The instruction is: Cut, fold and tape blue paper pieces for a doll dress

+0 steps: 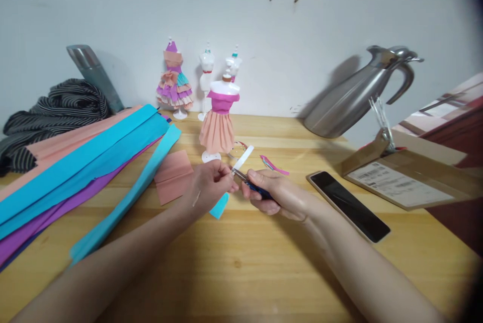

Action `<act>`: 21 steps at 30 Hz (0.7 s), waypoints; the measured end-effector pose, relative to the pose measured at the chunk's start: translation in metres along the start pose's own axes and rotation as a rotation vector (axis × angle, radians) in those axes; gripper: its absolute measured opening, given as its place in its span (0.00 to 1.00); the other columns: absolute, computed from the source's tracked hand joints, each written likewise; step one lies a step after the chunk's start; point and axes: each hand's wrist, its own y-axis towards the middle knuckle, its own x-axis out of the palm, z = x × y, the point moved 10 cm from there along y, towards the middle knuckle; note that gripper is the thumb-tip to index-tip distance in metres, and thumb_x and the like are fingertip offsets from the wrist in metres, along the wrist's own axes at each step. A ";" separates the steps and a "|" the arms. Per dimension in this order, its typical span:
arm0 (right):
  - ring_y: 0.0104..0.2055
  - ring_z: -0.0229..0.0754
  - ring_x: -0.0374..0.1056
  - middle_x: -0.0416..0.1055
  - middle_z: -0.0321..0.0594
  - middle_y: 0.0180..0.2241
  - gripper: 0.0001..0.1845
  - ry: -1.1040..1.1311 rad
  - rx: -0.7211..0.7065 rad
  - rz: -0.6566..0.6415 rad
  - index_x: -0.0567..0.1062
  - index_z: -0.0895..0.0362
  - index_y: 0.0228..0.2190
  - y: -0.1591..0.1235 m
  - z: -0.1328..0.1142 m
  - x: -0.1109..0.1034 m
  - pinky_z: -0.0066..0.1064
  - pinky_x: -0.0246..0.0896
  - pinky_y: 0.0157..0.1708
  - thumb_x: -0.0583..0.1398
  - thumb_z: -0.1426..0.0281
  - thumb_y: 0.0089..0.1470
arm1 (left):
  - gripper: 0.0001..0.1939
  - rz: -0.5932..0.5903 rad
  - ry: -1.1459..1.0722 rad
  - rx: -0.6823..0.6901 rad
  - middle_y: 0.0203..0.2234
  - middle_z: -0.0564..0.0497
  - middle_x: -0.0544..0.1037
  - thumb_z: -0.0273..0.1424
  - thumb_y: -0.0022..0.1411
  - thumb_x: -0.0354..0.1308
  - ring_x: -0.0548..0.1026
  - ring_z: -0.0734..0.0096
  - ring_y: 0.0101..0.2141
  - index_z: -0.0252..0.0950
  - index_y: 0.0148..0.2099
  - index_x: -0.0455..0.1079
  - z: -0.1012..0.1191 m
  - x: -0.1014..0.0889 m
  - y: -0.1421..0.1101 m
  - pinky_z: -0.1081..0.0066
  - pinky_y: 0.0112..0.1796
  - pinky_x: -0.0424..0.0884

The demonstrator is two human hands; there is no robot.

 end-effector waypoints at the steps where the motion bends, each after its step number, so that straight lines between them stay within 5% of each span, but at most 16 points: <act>1: 0.13 0.25 0.41 0.51 0.26 0.17 0.25 0.008 -0.007 0.002 0.68 0.60 0.23 0.001 0.000 0.001 0.22 0.30 0.12 0.59 0.49 0.50 | 0.06 0.005 0.004 0.000 0.18 0.53 0.78 0.24 0.51 0.57 0.77 0.75 0.23 0.34 0.24 0.64 -0.001 0.000 0.000 0.75 0.28 0.73; 21: 0.15 0.27 0.40 0.48 0.25 0.15 0.27 -0.100 -0.157 0.078 0.60 0.56 0.18 0.007 -0.008 0.002 0.25 0.31 0.14 0.59 0.46 0.46 | 0.07 0.001 0.140 0.014 0.18 0.53 0.78 0.25 0.53 0.56 0.76 0.76 0.21 0.35 0.24 0.63 0.003 -0.003 0.000 0.77 0.25 0.69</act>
